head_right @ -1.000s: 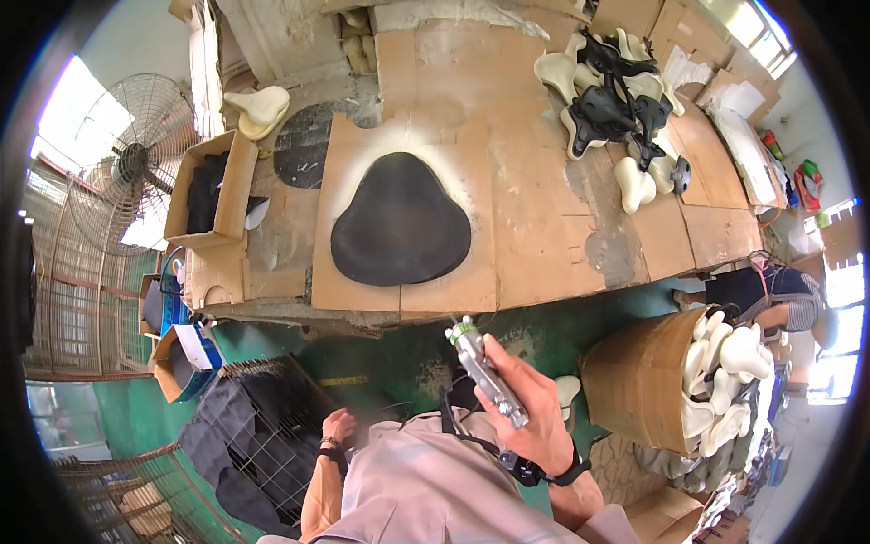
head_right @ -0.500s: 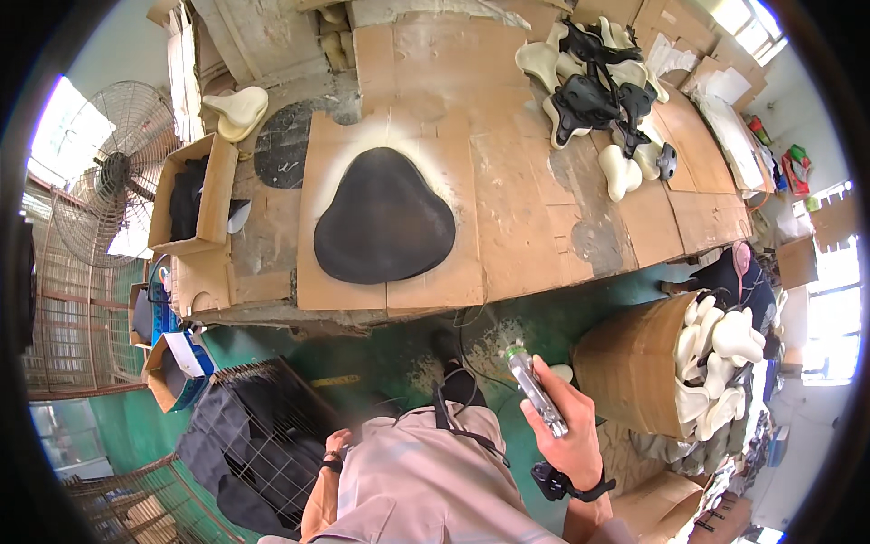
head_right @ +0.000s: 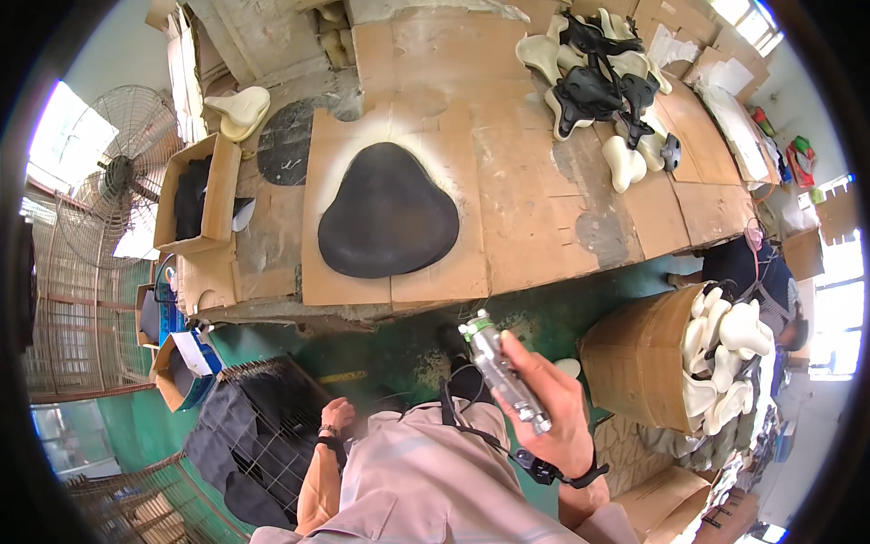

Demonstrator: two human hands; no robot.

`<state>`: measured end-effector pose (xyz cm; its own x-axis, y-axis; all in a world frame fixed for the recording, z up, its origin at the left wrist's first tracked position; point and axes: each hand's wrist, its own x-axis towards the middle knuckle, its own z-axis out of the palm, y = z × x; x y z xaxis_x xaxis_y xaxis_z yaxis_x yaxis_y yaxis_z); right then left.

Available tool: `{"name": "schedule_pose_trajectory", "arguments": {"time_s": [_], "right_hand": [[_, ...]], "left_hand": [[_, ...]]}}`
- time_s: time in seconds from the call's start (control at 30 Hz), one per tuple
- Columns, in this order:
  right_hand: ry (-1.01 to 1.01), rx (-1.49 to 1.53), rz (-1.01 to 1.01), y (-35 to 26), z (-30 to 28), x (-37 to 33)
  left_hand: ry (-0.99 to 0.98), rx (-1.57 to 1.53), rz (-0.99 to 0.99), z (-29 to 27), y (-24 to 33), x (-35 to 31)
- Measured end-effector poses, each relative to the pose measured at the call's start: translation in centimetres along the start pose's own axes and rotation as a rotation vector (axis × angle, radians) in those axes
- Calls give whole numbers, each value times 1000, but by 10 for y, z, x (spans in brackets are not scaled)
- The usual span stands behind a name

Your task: The person repeatedly picks up black, heart-shaped parts from a wire rack, places them on a cardboard surface, and sprays them with a handheld spray gun. After spraying, the person returns the parts to the rack and repeats the process with new items.

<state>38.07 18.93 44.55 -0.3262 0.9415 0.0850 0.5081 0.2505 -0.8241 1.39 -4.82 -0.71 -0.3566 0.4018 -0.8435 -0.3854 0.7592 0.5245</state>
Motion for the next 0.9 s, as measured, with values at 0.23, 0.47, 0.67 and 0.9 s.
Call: {"name": "schedule_pose_trajectory", "arguments": {"time_s": [0.23,0.47,0.67,0.9], "right_hand": [[-94,-31,97,15,-21,-22],[-35,10,204,50,-16,-23],[-75,28,289,79,-21,-11],[-25,21,344,115,-37,8]], "left_hand": [[245,650,520,24,55,-1],[136,635,1216,181,282,0],[345,1155,1220,264,387,64],[376,1402,1084,294,413,76]]}}
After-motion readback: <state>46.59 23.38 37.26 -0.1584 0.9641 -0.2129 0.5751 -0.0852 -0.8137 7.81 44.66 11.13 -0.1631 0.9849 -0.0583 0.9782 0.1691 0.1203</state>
